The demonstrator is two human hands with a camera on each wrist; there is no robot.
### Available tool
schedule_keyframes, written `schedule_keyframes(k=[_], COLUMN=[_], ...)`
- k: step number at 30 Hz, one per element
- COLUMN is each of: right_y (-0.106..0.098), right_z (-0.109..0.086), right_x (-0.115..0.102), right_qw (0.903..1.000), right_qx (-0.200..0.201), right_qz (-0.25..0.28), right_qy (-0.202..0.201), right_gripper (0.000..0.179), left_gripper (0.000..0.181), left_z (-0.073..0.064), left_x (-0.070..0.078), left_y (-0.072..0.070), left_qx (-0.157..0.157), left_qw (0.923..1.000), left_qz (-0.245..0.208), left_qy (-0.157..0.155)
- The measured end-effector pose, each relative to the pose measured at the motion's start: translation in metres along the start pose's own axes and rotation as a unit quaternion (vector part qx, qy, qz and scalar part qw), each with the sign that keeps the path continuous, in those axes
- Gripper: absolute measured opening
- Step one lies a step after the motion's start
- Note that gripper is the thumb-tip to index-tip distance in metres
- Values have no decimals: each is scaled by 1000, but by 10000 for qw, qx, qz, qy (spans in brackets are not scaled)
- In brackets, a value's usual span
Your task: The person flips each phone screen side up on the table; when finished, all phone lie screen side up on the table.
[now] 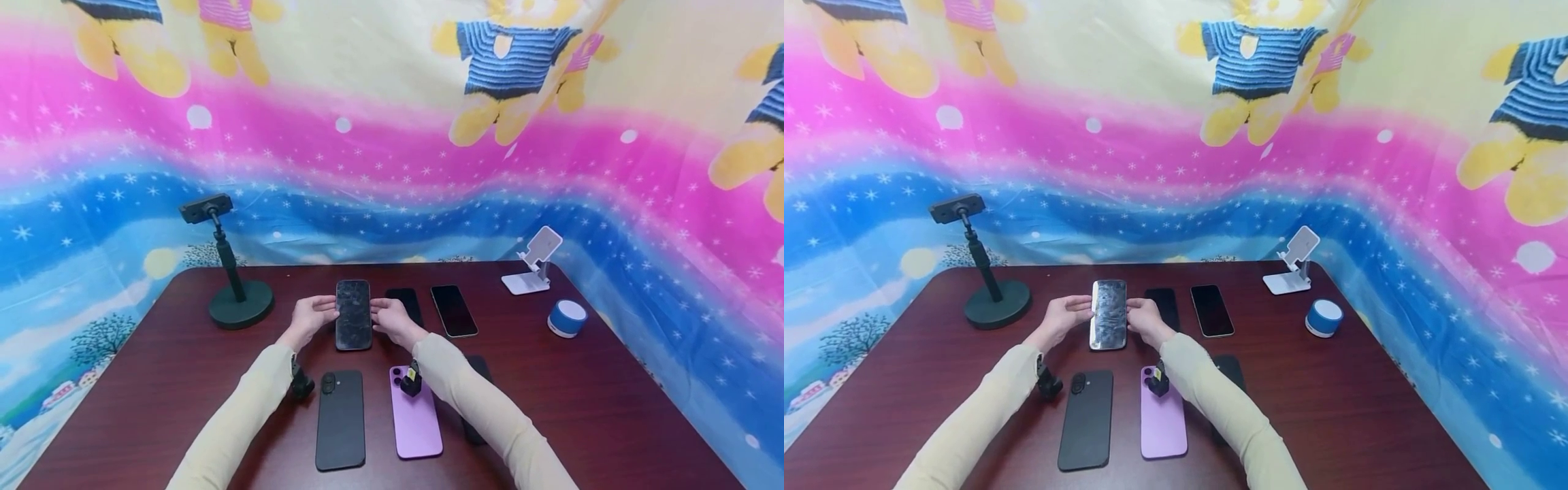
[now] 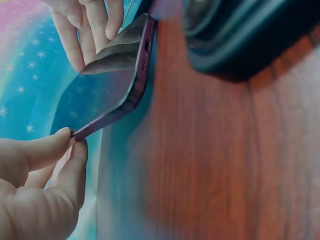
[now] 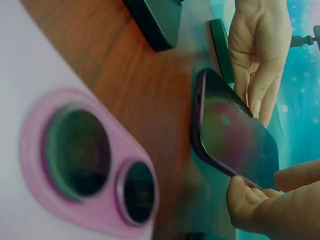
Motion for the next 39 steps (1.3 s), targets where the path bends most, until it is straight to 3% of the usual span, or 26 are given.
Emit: schedule_keyframes(k=[4,12,14,18,19,21,23,24,26,30,31,39], right_y=[4,11,9,-11,-11,-9,2,-4,3,9,21,27], right_z=[1,-3,6,51,56,53,37,49,37,33,12,7], right_x=[4,3,12,57,60,55,37,48,37,32,12,6], right_qw=[9997,9968,9967,9968,9970,9968,9979,9975,9979,9975,9975,9973], right_qx=[22,-141,-182,-374,-368,-391,-284,-330,-300,-353,-315,-421], right_qz=[-230,-760,-742,-697,-676,-677,-585,-610,-563,-616,-624,-588], right_qy=[-65,215,258,-116,-123,-157,42,-102,-57,-66,99,124], right_gripper=[60,67,68,73,74,75,74,76,75,76,74,77], left_gripper=[47,45,45,45,45,44,43,43,43,43,43,40], left_z=[0,2,2,1,1,1,2,3,3,4,4,2], left_x=[0,-4,-7,-11,-12,-12,-12,-12,-12,-14,-14,-15], left_y=[1,1,1,1,1,0,0,-1,-2,-3,-4,-7], left_qx=[-113,28,86,196,221,271,308,336,347,386,399,458], left_qw=[9999,10000,9999,9997,9996,9995,9994,9993,9992,9989,9988,9983], left_qz=[4,58,35,102,81,98,113,104,94,42,43,182], left_qy=[-53,-34,-74,-130,-136,-117,-99,-112,-144,-258,-279,-309])
Point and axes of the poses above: each hand's wrist, its own z-axis towards the middle knuckle, its own y-axis out of the palm, x = y × z, the point moved 1 cm from there along z, towards the middle knuckle, and after that the axes turned 13 degrees about -x, right-handed, at the moved point
